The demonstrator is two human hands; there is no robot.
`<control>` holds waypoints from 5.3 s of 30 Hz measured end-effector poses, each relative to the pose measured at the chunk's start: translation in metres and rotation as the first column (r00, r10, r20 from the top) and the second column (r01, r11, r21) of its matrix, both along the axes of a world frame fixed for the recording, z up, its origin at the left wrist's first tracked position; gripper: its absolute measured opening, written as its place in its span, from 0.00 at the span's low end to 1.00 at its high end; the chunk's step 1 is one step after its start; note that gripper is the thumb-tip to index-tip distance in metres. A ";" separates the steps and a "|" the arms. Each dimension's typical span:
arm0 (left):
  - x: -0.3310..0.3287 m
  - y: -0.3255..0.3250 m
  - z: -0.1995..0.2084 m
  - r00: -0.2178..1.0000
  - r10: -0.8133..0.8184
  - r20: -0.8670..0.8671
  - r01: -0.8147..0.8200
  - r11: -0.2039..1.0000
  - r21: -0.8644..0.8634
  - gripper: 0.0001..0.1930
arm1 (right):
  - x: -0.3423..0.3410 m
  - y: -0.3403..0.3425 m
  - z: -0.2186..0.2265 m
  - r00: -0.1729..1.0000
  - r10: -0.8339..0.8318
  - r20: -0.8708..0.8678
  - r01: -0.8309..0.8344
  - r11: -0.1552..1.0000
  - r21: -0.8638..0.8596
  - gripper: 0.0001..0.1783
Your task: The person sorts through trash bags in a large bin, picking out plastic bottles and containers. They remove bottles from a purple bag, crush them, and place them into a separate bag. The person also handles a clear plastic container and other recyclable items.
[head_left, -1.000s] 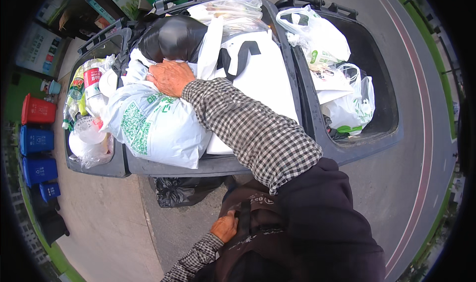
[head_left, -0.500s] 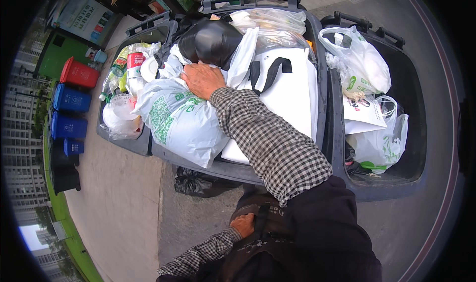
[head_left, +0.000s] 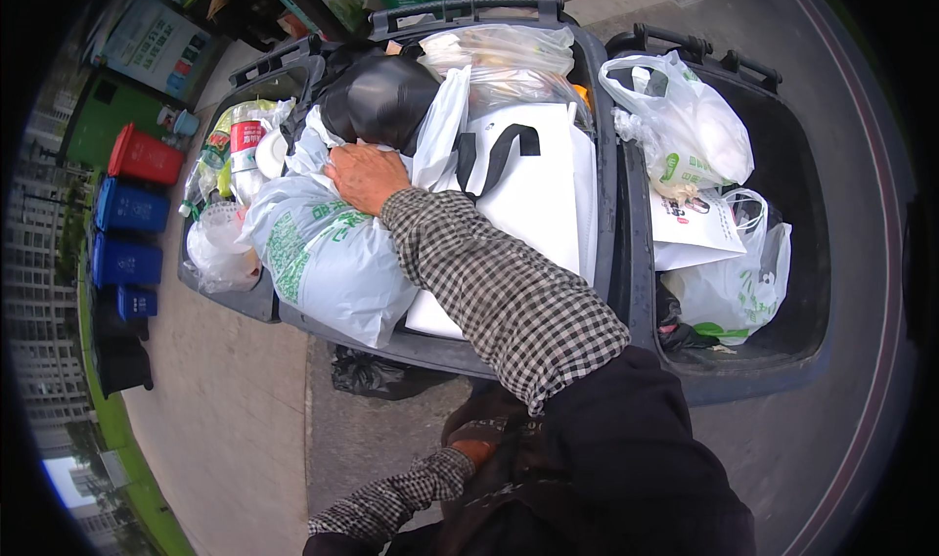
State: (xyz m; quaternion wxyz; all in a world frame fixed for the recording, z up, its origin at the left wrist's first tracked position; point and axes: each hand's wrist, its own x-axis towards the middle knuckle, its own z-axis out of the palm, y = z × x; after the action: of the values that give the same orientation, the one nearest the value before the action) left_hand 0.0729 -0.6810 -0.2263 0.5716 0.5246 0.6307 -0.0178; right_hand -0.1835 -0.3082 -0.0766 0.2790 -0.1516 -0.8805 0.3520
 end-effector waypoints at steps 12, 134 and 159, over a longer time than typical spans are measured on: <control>-0.046 0.072 0.184 0.926 -0.262 -0.272 0.286 0.957 0.055 0.22 | 0.003 -0.002 0.008 0.999 0.015 0.042 -0.015 1.000 0.008 0.19; -0.415 0.242 0.154 0.812 0.568 -0.131 -0.022 0.254 0.967 0.13 | 0.070 -0.051 -0.003 0.927 0.351 -0.132 -0.303 0.909 0.285 0.41; -0.478 0.237 0.137 0.900 0.428 0.077 -0.250 0.366 0.896 0.13 | 0.086 -0.062 0.015 0.931 0.291 -0.222 -0.192 0.904 0.382 0.32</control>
State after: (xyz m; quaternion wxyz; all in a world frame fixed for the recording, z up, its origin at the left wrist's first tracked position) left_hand -0.4047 -0.4437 -0.0894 0.1453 0.5989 0.6846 0.3892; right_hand -0.0973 -0.3705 -0.0611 0.3743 0.0626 -0.8942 0.2374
